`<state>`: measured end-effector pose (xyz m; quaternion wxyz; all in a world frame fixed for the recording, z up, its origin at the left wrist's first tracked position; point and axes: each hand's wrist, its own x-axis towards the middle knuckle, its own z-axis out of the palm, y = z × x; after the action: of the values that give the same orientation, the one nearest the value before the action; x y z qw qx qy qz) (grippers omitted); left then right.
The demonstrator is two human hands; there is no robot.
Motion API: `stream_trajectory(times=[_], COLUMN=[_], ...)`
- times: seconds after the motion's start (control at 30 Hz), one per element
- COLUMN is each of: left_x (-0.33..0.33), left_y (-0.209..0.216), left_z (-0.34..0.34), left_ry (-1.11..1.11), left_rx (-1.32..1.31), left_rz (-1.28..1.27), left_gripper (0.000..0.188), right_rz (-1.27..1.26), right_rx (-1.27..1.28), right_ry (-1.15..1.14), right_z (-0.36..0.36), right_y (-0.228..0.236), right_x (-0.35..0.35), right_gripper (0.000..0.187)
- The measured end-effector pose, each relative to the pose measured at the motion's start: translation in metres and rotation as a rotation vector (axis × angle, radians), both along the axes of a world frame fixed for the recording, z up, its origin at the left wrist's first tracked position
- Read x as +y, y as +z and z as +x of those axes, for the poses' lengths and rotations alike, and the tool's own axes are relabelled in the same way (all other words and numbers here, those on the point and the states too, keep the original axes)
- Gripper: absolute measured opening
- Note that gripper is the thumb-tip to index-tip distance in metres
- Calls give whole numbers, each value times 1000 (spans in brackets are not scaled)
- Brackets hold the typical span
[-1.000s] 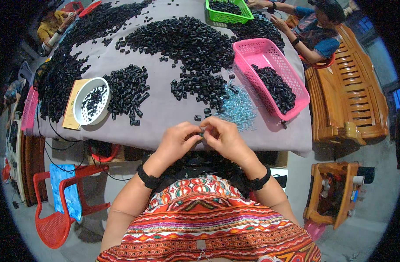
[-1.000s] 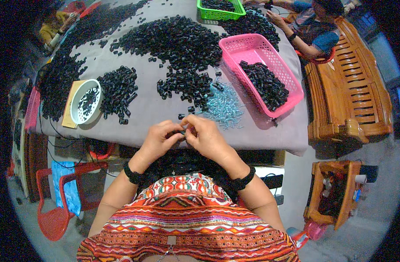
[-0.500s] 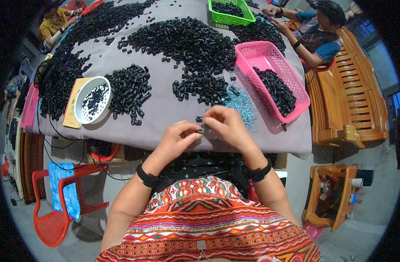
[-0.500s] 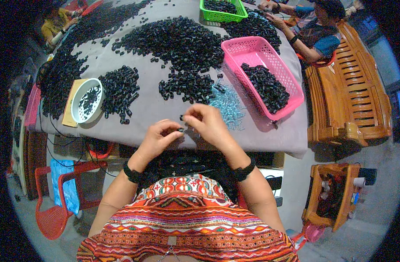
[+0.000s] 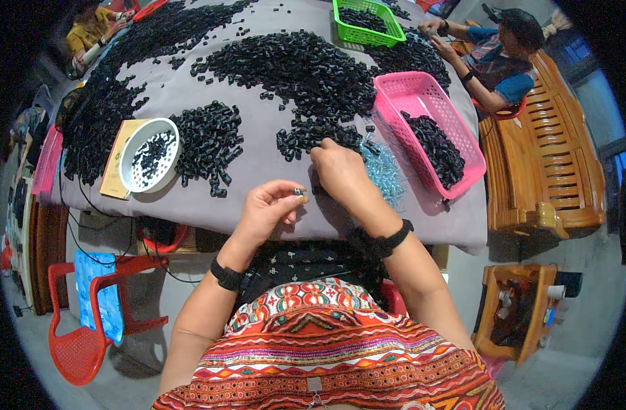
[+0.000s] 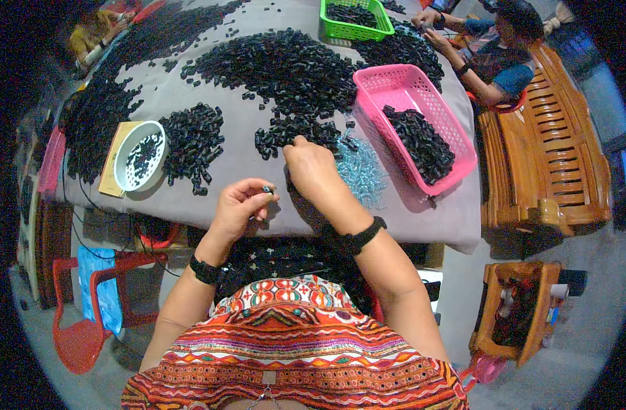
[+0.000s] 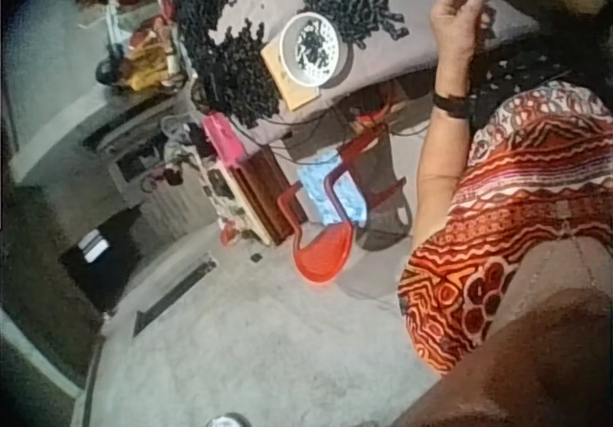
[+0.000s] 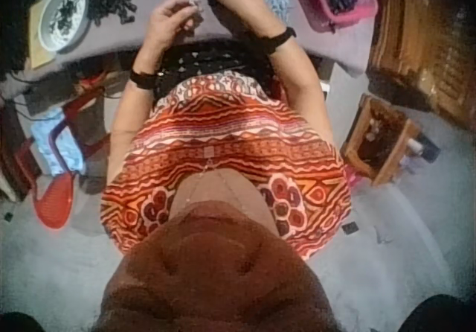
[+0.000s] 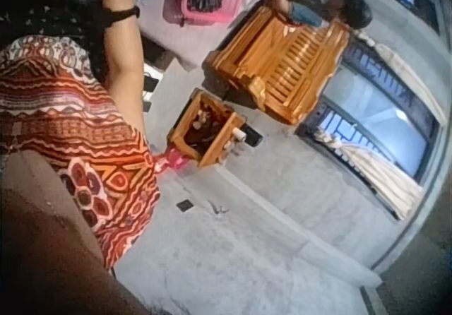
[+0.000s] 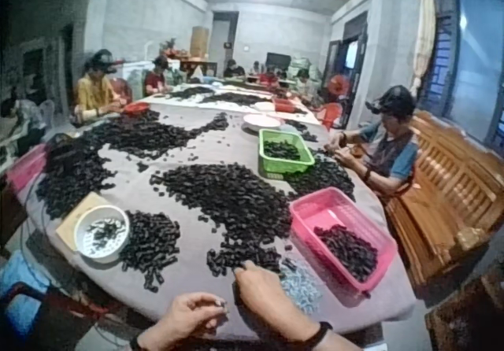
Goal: Sorting and inspecting small black plastic components on a table.
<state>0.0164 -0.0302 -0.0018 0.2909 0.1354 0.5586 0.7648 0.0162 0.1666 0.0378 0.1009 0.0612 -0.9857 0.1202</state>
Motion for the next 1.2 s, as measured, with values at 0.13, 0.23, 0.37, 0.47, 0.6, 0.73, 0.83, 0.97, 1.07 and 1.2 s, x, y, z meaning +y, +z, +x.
stream_trajectory(times=[0.13,0.23,0.37,0.47,0.6,0.73,0.83,0.97,1.07,1.2], left_x=[0,3,7,9,9,9,8,7,9,9], left_y=[0,3,6,6,1,6,6,2,7,10], left_z=[-1,3,7,8,5,3,2,4,7,6], left_ry=[4,-13,-5,4,-20,35,34,42,49,21], left_rx=[9,38,30,44,79,11,20,59,55,43], left_rz=[13,-49,-72,-64,-97,-21,-20,-55,-89,-103], left_gripper=[16,15,14,13,14,16,16,18,17,15], right_rz=[-54,-89,-97,-110,-170,-269,-625,-764,-792,-799], right_rx=[6,34,54,72,98,162,46,3,-13,0], right_ry=[21,29,40,42,68,116,141,165,157,118], right_z=[5,4,8,12,15,28,40,47,49,50], right_y=[-1,-4,-3,-6,-6,9,19,20,24,25], right_x=[3,7,10,13,14,11,1,-11,-11,-7], right_gripper=[6,5,9,11,13,13,13,11,11,12])
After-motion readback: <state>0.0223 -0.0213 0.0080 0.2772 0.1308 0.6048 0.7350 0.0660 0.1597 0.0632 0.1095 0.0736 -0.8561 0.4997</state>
